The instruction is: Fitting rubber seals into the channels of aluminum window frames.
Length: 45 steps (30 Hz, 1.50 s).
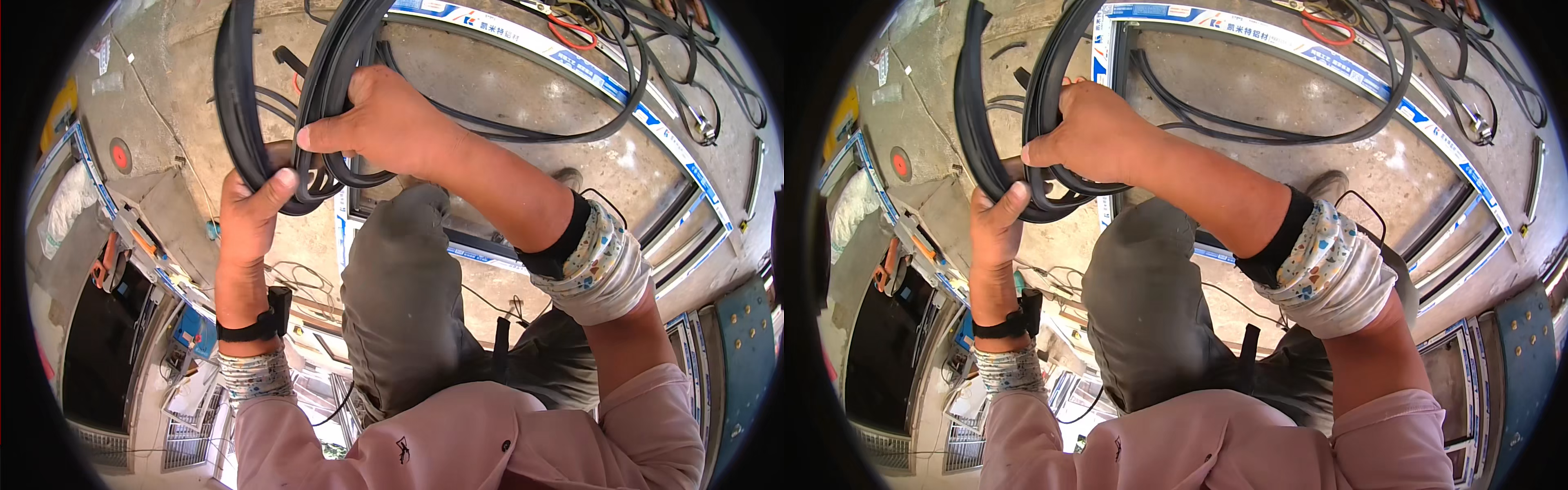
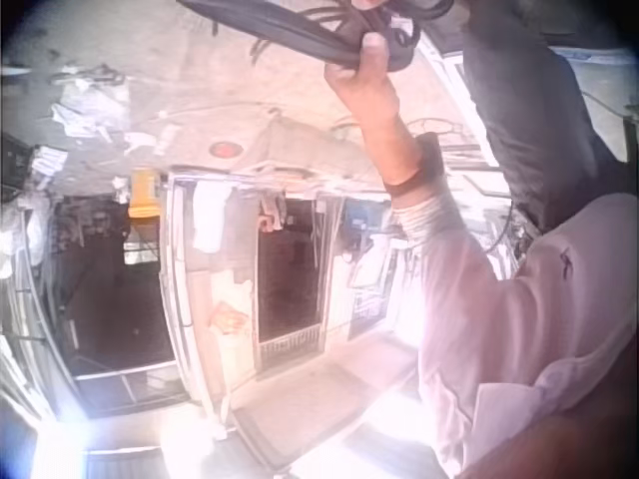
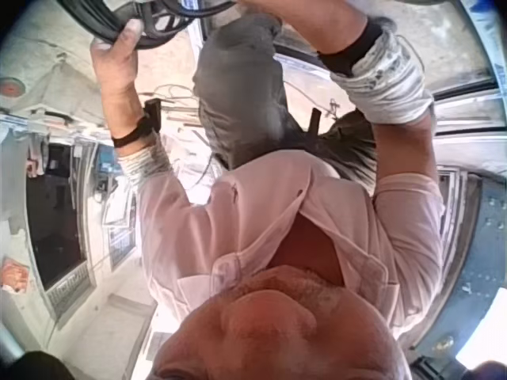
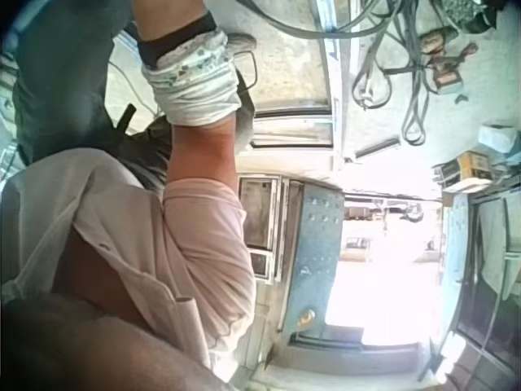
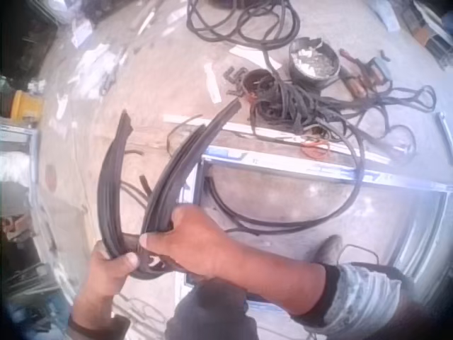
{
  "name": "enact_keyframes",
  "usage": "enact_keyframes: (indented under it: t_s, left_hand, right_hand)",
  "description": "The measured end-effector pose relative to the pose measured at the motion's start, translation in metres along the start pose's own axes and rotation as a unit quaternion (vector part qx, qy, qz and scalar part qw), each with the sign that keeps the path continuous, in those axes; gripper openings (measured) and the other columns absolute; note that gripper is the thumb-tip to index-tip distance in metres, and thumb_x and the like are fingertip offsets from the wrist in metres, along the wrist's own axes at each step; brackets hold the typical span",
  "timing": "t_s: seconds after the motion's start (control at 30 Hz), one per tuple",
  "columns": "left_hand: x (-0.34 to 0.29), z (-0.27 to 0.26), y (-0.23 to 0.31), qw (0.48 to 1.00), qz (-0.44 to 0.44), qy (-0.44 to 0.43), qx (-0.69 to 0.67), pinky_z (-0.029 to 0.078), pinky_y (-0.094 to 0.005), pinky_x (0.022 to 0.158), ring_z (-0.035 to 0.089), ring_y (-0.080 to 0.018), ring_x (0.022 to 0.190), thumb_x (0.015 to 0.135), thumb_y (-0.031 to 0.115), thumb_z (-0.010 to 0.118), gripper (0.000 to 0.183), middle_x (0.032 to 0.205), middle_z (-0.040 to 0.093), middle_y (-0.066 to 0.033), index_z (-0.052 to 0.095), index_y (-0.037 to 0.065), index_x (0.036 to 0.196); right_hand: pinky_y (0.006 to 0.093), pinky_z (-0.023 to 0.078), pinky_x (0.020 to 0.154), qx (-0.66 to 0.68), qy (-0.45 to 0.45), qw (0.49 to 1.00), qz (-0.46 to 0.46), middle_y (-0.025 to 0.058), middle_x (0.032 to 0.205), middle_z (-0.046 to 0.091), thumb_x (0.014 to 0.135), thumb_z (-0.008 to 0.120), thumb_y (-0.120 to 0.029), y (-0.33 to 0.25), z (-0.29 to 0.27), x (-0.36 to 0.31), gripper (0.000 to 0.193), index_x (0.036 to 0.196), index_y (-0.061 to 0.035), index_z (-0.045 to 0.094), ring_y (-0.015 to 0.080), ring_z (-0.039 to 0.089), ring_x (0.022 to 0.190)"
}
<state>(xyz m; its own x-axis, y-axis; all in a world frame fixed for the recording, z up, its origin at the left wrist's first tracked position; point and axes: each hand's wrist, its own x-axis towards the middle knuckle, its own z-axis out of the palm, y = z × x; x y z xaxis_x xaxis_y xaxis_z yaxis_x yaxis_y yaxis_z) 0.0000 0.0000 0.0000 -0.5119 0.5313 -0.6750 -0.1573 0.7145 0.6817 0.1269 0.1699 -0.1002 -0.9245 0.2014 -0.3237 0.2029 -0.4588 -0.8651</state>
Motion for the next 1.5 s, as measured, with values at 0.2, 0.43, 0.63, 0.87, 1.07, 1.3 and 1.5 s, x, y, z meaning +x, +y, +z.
enact_keyframes:
  t_s: [0.2,0.43,0.63,0.87,1.07,1.3,1.5]
  left_hand:
    - [-0.092,-0.067,0.118,0.977,0.14,0.134,-0.092,0.048,-0.0349,0.07,0.06,-0.0215,0.071,0.095,0.021,0.063,0.025,0.081,0.064,-0.0107,0.06,-0.002,0.104]
    - [-0.193,-0.098,0.252,0.963,0.229,0.077,-0.119,0.034,-0.0246,0.054,0.041,-0.0099,0.056,0.096,0.02,0.061,0.018,0.064,0.047,-0.0008,0.055,0.003,0.096]
    - [-0.233,-0.093,0.35,0.954,0.272,-0.045,-0.118,0.031,-0.0234,0.053,0.038,-0.0083,0.054,0.099,0.026,0.058,0.023,0.064,0.043,0.0013,0.057,0.004,0.104]
    - [-0.252,-0.012,0.45,0.945,0.292,-0.143,-0.039,0.031,-0.0249,0.052,0.039,-0.0094,0.054,0.097,0.021,0.06,0.02,0.063,0.046,-0.0007,0.056,0.002,0.102]
    - [-0.329,0.164,0.429,0.944,0.229,-0.23,0.051,0.04,-0.0258,0.054,0.048,-0.0134,0.057,0.095,0.018,0.064,0.019,0.069,0.05,-0.0049,0.054,0.002,0.098]
    - [-0.448,0.367,0.374,0.825,0.122,-0.508,0.217,0.045,-0.0252,0.056,0.061,-0.0171,0.073,0.088,0.032,0.073,0.048,0.091,0.065,-0.0122,0.057,-0.004,0.116]
    - [-0.513,0.421,0.355,0.698,0.174,-0.623,0.308,0.049,-0.0301,0.075,0.059,-0.0172,0.08,0.07,0.032,0.084,0.062,0.094,0.061,-0.0084,0.056,-0.001,0.115]
  right_hand:
    - [0.0273,0.04,0.051,0.122,0.147,0.981,-0.021,0.0016,0.067,0.06,0.079,0.074,-0.021,-0.143,-0.024,-0.098,0.019,0.082,-0.0021,0.07,0.0088,0.05,0.055]
    - [0.0195,0.038,0.052,0.095,0.283,0.954,-0.036,0.0071,0.092,0.072,0.082,0.067,-0.016,-0.244,-0.085,-0.285,0.023,0.099,-0.0022,0.07,0.0044,0.047,0.057]
    - [0.0197,0.032,0.048,0.075,0.516,0.854,0.004,0.0017,0.073,0.067,0.079,0.066,-0.02,-0.295,-0.057,-0.48,0.025,0.092,0.0009,0.07,0.0036,0.044,0.053]
    - [0.021,0.033,0.048,0.1,0.629,0.767,0.077,0.0008,0.069,0.062,0.078,0.066,-0.019,-0.259,0.028,-0.629,0.021,0.089,-0.0009,0.067,0.0047,0.045,0.052]
    - [0.0264,0.046,0.061,0.191,0.644,0.74,0.025,0.0004,0.074,0.061,0.078,0.07,-0.015,-0.261,0.072,-0.685,0.018,0.087,-0.0016,0.063,0.0091,0.057,0.067]
    - [0.0457,0.051,0.071,-0.021,0.632,0.767,0.105,0.0208,0.08,0.066,0.072,0.069,-0.028,-0.29,0.126,-0.704,0.031,0.081,0.0006,0.062,0.0391,0.065,0.077]
    - [0.0475,0.054,0.073,-0.11,0.63,0.767,0.06,0.0223,0.08,0.068,0.066,0.068,-0.024,-0.308,0.154,-0.702,0.033,0.087,0.0019,0.067,0.039,0.068,0.08]
